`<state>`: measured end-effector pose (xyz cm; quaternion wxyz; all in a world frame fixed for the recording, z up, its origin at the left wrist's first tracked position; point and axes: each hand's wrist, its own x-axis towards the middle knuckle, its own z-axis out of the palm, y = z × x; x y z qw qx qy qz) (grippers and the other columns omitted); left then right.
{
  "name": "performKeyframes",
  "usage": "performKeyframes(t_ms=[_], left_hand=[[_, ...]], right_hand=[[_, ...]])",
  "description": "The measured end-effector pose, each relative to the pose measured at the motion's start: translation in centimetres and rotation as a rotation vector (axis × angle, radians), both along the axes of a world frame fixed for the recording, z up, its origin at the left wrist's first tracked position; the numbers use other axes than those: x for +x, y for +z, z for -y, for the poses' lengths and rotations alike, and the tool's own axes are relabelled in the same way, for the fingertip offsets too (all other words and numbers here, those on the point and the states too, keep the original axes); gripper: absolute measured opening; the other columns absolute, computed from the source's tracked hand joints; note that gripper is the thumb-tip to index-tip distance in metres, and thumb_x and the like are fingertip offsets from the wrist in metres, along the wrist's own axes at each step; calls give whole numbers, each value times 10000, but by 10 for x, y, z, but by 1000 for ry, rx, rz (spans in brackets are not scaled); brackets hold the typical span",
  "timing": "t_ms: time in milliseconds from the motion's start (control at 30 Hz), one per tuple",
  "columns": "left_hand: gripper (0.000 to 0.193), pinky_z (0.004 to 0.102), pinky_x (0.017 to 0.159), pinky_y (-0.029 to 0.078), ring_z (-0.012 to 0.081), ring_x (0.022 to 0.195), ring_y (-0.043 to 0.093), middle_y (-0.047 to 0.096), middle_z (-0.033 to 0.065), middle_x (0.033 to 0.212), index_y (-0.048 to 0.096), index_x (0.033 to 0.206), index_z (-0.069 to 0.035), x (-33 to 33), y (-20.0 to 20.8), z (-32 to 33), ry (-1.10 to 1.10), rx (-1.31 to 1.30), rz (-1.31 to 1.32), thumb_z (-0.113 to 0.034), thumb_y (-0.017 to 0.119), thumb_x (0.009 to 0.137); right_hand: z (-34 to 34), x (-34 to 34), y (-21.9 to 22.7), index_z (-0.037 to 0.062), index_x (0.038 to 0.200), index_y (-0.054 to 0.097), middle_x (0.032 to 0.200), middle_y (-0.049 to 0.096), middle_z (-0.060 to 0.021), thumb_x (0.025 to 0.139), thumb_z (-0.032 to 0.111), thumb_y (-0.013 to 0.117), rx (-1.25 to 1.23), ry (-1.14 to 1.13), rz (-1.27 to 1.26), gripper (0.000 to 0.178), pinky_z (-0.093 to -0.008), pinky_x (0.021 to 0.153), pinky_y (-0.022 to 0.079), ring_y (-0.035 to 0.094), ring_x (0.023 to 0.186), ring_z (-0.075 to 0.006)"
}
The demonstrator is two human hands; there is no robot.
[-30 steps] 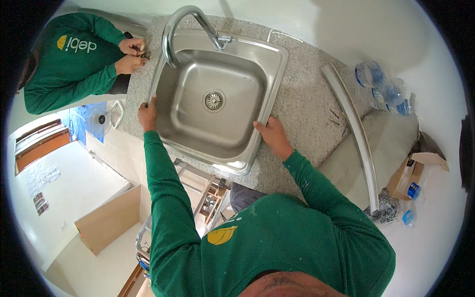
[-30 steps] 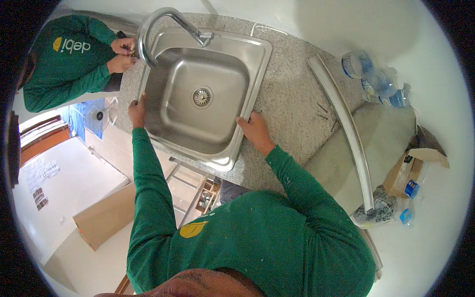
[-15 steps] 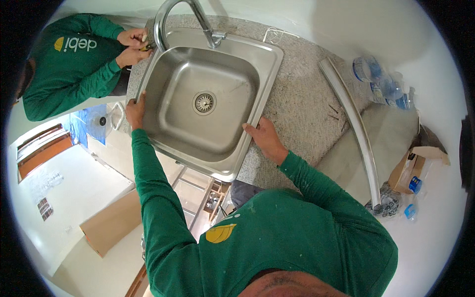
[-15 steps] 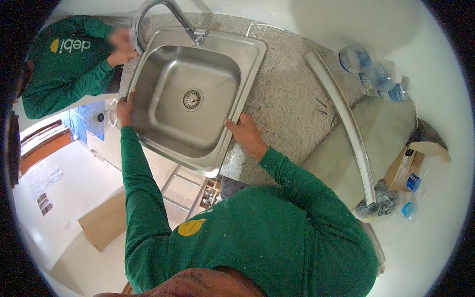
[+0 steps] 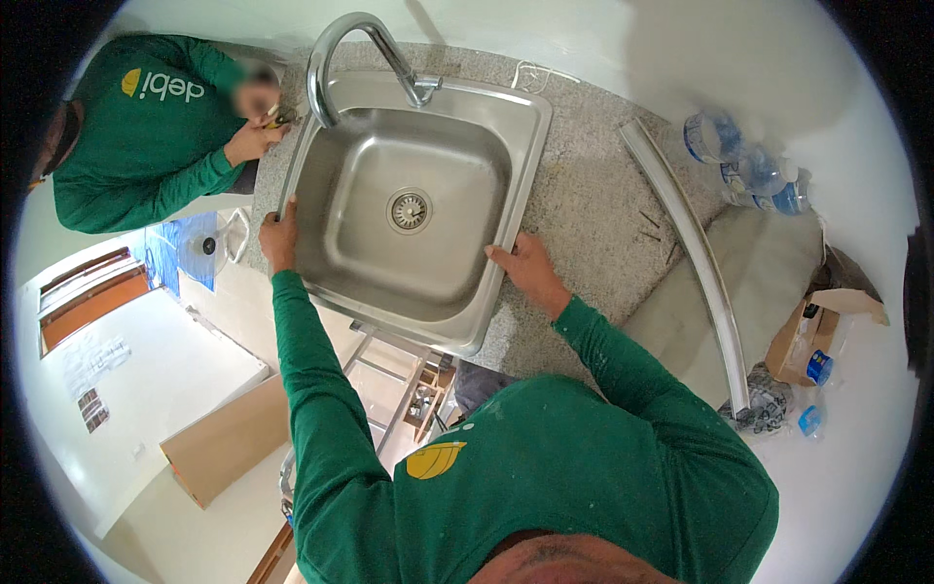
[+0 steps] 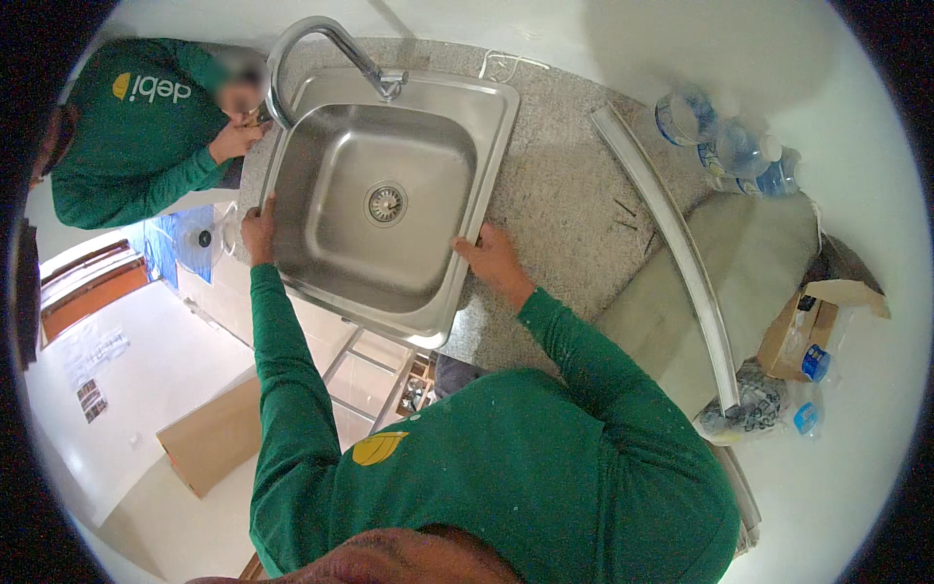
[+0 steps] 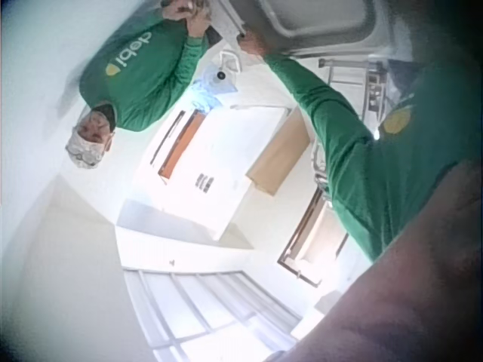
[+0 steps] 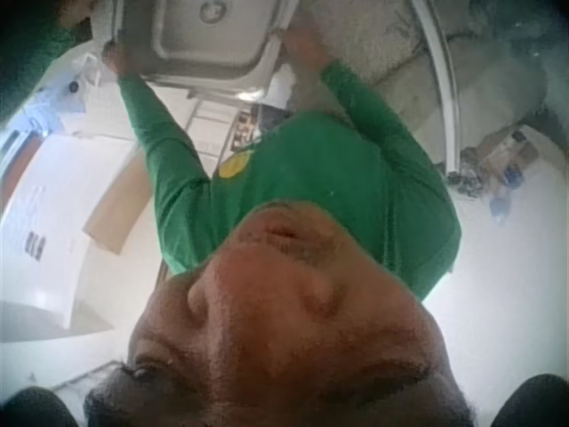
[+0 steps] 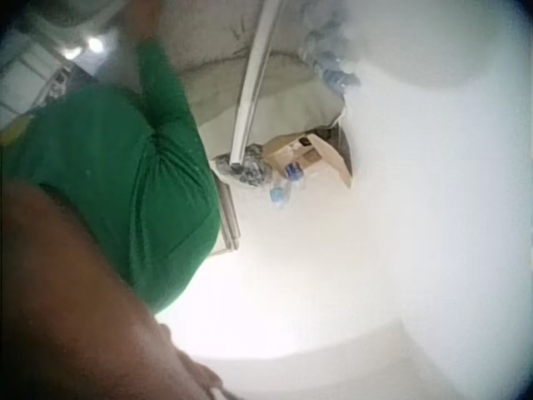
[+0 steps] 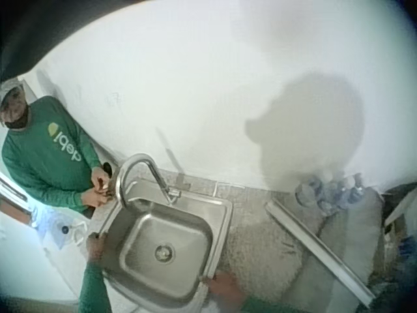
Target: The person positions a stainless steel sink into a countertop cutout and uses a utility knife to trim excess material around the sink edges. The person repeatedly adjusts the sink and scrapes the countertop perimeter to fit the sink flush.
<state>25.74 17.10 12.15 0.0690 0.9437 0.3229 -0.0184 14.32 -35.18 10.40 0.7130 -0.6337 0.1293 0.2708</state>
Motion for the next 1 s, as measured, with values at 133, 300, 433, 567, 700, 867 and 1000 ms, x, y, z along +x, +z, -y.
performKeyframes(t_ms=[133,300,433,567,700,867,1000], left_hand=[[981,555,983,548,477,1149,712,757,301,1165,781,1180,31,13,15,-14,-60,18,21,-877,631,840],[988,550,970,548,474,1119,722,763,302,1128,784,1143,38,0,0,10,-27,29,11,-887,617,840],[957,531,903,565,462,1015,748,776,292,1027,807,1071,31,-3,2,7,-41,20,140,-880,620,844],[903,529,814,546,435,856,737,753,283,867,792,871,34,13,6,-7,-89,-169,64,-856,642,846],[878,528,737,508,408,737,689,714,267,769,742,767,37,16,-15,-4,-156,-156,139,-834,670,844],[896,521,763,532,425,795,718,731,274,807,774,827,37,26,-21,-14,-158,-172,100,-850,649,847],[946,523,852,567,445,950,752,763,293,952,799,986,43,30,-14,20,-155,-104,109,-876,626,844]], right_hand=[[-20,-11,1,-49,1230,699,1041,769,-90,1009,212,754,41,8,-88,346,-362,795,588,707,894,-164],[0,-5,-5,-30,1237,698,1065,753,-58,1030,181,736,35,-29,-23,298,-327,791,579,692,913,-133],[-1,-1,-19,-28,1273,680,1057,746,-47,1048,182,719,-23,77,71,310,-309,822,583,689,930,-116],[-4,4,-9,-18,1311,657,1085,744,-56,1054,210,717,37,-11,-34,349,-312,812,591,697,915,-120],[-1,19,-4,2,1304,638,1050,739,-90,1050,247,724,-100,-128,-69,363,-312,643,611,733,825,-159],[-14,30,3,-41,1160,647,919,737,-137,1017,257,745,-167,-213,-66,344,-393,602,631,760,850,-230],[5,42,-31,-42,1211,645,1020,746,-165,1016,257,746,-320,-153,160,371,-403,755,622,759,904,-246]])
